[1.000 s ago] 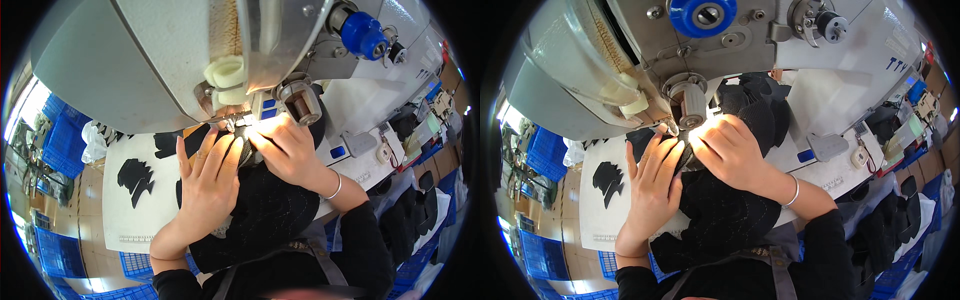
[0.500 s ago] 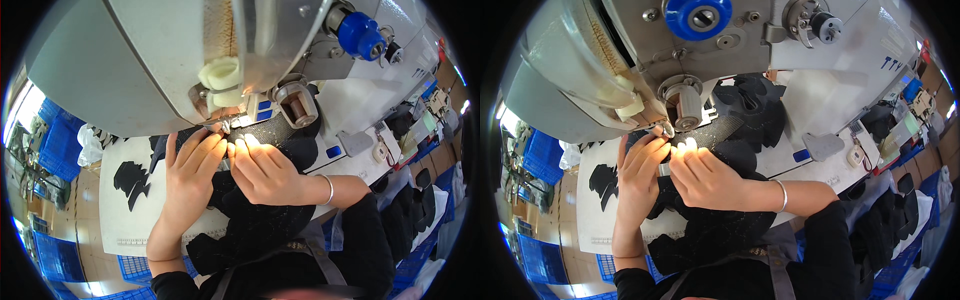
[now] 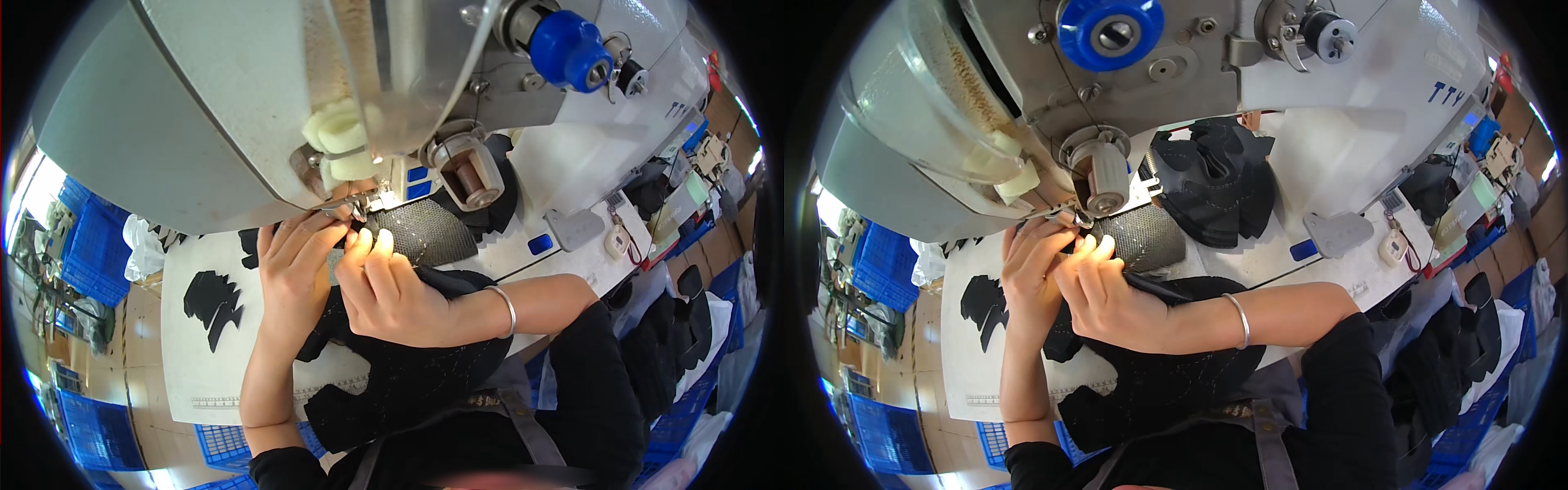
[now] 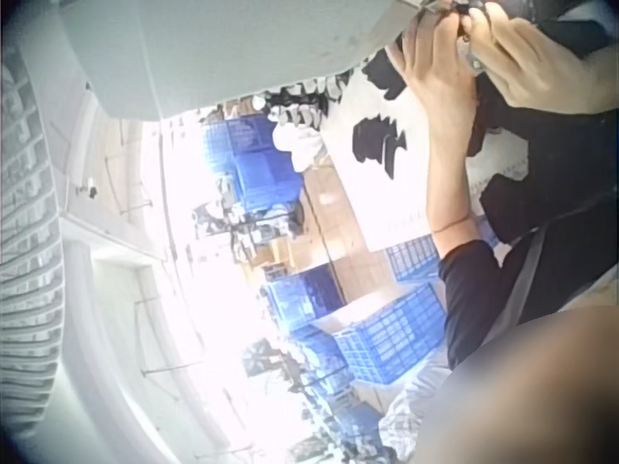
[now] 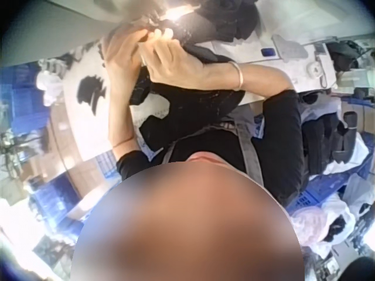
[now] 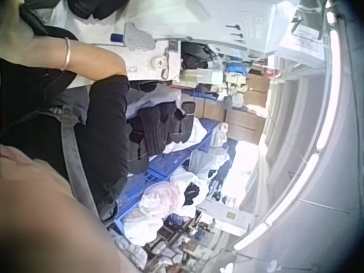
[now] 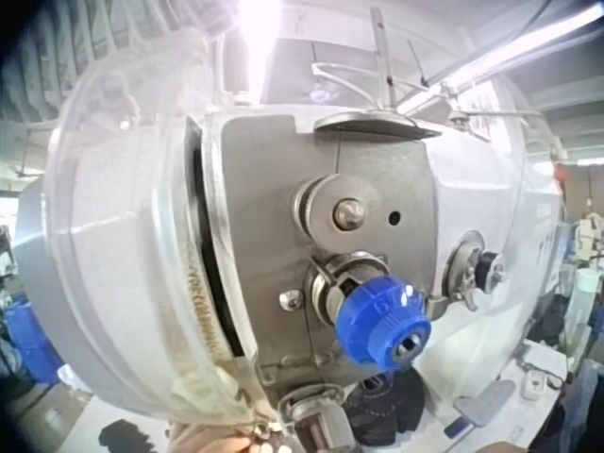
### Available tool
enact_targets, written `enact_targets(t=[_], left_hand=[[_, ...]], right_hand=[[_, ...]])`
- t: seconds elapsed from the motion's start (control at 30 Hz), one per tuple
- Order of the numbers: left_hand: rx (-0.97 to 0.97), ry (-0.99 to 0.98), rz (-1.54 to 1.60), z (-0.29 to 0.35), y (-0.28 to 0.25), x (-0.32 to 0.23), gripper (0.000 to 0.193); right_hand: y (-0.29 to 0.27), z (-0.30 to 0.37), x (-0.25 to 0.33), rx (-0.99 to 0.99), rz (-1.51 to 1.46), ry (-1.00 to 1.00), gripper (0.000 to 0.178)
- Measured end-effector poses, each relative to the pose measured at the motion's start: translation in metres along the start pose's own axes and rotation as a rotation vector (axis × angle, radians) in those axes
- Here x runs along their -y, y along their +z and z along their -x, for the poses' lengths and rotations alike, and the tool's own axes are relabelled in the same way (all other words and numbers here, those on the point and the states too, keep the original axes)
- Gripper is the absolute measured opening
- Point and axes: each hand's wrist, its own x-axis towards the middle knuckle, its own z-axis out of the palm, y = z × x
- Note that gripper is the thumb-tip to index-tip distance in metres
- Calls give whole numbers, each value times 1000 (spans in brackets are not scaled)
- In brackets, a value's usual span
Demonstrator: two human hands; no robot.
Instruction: The person aligns fabric shoe upper components and stitches them together along the contours using a sewing machine.
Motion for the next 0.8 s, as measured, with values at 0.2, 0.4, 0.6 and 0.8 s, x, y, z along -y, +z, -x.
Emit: enact_targets(t=[0.2,0.4,0.6,0.8], left_hand=[[-37,189,-107,1,-7,-6,30],[-39,218,75,1,7,-1,37],[-15,212,-30,-1,9,-4,43],[-50,258,47,-4,4,1,33]], right_hand=[[-13,16,-43,-30,-820,-5,33],[-35,35,-120,358,-1031,46,43],[-14,24,-58,-70,-710,-93,10],[-8,25,-59,-252,-794,-16,7]])
